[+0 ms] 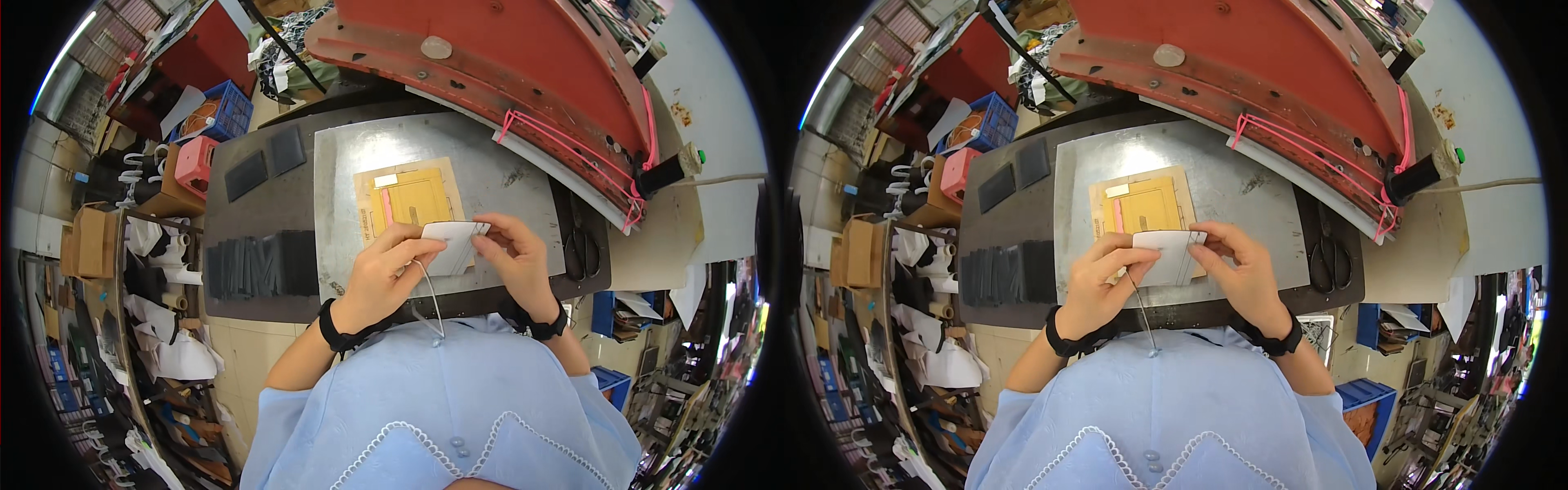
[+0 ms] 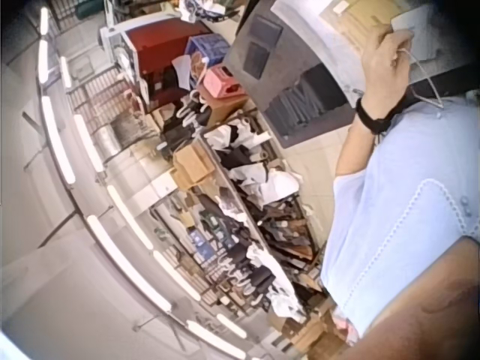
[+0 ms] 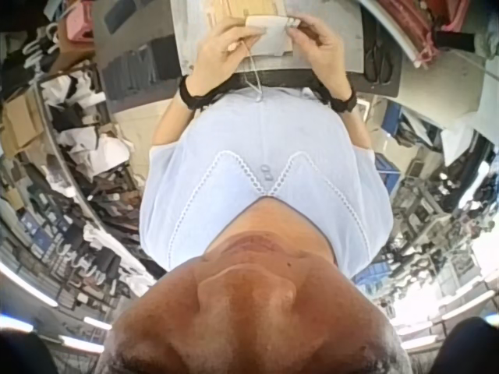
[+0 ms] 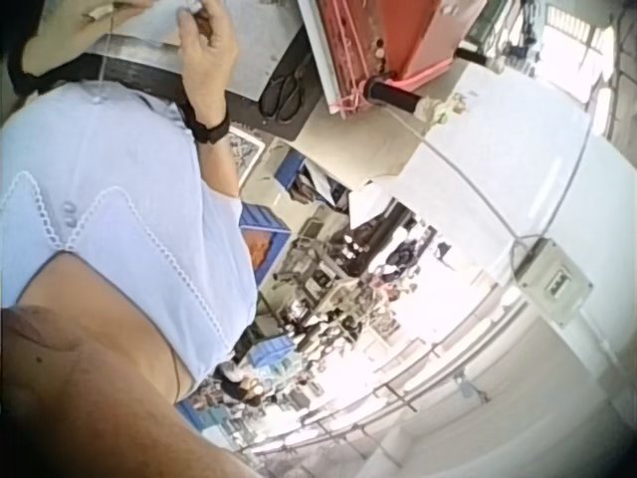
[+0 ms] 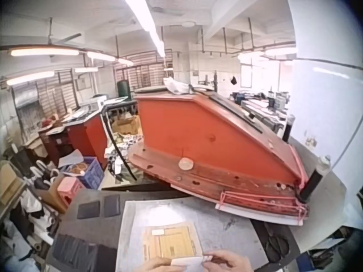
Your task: The person is using a die-cutting clicker press to cut leather pieces and is then stacking and organizing the cut card holders.
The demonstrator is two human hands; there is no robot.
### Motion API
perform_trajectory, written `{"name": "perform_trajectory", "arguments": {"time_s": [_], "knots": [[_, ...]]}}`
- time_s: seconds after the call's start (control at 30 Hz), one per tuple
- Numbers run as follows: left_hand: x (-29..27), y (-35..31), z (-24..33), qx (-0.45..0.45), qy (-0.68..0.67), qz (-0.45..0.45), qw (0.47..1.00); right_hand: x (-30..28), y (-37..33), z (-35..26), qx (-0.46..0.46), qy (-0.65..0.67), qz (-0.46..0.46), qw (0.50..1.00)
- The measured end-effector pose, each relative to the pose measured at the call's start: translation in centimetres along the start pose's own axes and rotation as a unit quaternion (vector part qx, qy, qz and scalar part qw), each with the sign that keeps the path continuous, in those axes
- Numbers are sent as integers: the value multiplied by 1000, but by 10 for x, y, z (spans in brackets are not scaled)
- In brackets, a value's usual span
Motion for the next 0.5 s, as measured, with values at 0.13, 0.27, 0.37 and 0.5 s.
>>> {"name": "perform_trajectory", "arguments": {"time_s": [0.13, 0.27, 0.37, 0.5], "knots": [[0, -17, -21, -43, -41, 38, 998, 2, -12, -15, -133, -66, 42, 988], [-3, -22, -19, -41, 39, 64, 996, 15, -27, -44, -276, -130, 31, 952], [4, -24, -19, -14, 67, 51, 996, 41, -35, -35, -222, -132, -37, 965], [14, -20, -20, -21, 21, -23, 999, 46, -36, -16, -102, -123, -85, 983]]}}
Point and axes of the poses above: each hand's wrist, its own y-axis towards the middle knuckle, its own x-axis out of the palm, z = x × y, the point moved 9 cm from there along y, towards the middle knuckle
